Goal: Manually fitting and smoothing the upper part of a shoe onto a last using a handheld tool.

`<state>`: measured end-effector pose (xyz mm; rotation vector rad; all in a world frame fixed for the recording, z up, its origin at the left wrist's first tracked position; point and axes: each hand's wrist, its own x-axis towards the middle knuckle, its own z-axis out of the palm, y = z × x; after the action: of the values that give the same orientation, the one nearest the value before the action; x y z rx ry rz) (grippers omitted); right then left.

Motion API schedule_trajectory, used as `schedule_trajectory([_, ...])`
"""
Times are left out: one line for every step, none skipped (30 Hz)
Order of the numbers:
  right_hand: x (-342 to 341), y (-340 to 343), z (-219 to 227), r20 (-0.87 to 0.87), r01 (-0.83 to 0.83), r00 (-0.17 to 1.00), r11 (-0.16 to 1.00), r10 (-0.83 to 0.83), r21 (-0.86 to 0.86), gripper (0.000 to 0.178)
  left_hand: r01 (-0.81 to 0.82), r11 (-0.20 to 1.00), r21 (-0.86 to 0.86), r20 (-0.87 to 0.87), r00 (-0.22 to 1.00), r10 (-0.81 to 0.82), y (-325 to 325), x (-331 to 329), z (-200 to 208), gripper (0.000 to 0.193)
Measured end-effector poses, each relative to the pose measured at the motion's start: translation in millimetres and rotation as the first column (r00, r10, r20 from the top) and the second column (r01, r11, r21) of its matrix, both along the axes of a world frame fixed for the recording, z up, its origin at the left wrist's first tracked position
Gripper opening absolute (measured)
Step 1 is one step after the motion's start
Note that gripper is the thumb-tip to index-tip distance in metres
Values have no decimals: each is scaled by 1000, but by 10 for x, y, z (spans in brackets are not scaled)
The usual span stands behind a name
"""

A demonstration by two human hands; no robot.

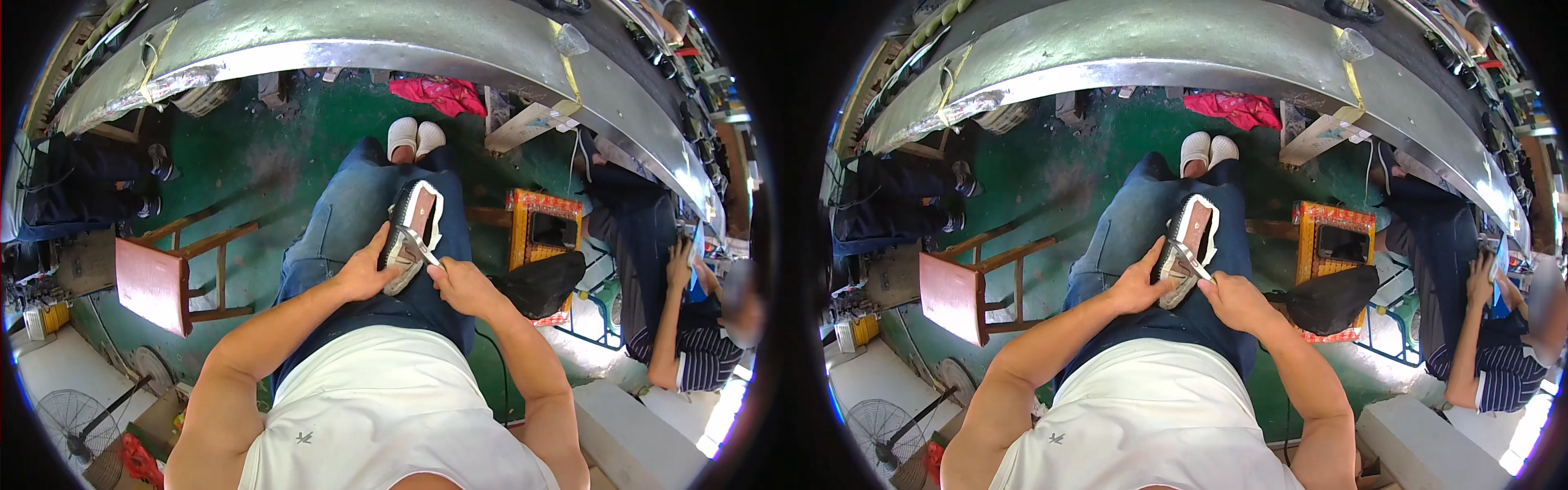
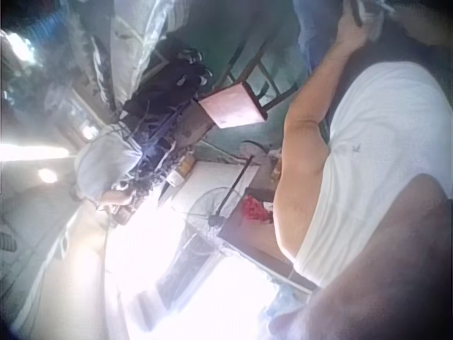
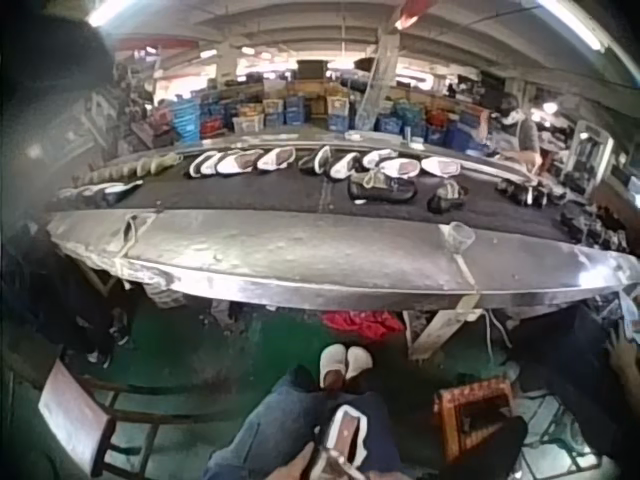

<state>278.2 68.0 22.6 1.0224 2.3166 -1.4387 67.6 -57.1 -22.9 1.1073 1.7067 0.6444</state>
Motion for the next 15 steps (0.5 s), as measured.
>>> schedule_trajectory([-10,59,15,41,31,999,990,-25,-139,46,54,995,-87,24,998,-53,49,-4,129,103])
schedule_trajectory([37,55,15,40,32,999,990,-27,-137,46,111,977,-180,58,993,-102,53,22,248,111])
schedule_trajectory([111,39,-1,-14,105,994,988,-107,-116,46,113,977,-179,56,993,-104,99,27,322,111])
schedule_trajectory([183,38,-18,-69,179,980,979,-186,-94,47,166,951,-261,-26,984,-178,199,19,379,114])
schedule_trajectory([262,18,-65,-70,184,979,979,-191,-89,47,209,915,-346,-102,961,-258,267,23,415,118])
schedule_trajectory([346,-16,-127,-101,303,941,937,-323,-173,46,146,950,-277,-190,960,-204,267,30,438,105])
schedule_trajectory([417,-33,-163,-121,411,884,873,-452,-261,46,153,949,-274,-192,959,-210,278,-6,489,105])
schedule_trajectory([490,-40,-171,-122,418,880,870,-460,-260,46,139,981,-134,-279,945,-172,272,-65,565,96])
schedule_trajectory([563,-41,-176,-131,448,859,850,-496,-277,45,133,991,10,-358,926,-121,268,-129,645,89])
schedule_trajectory([614,-47,-172,-140,477,836,828,-531,-294,44,113,968,223,-377,926,-21,271,-203,732,78])
schedule_trajectory([639,-61,-174,-141,483,831,825,-537,-294,44,122,948,293,-364,931,-8,309,-290,873,81])
schedule_trajectory([660,-74,-175,-161,509,804,803,-572,-309,41,70,942,327,-250,968,15,366,-351,1004,80])
schedule_trajectory([675,-77,-172,-180,531,777,782,-603,-326,38,10,935,354,-133,990,40,425,-393,1090,79])
schedule_trajectory([694,-81,-169,-182,532,775,781,-604,-326,38,13,935,355,-135,990,37,495,-392,1116,79])
schedule_trajectory([717,-84,-164,-196,510,791,801,-580,-313,35,-108,905,413,134,989,57,579,-355,1136,77])
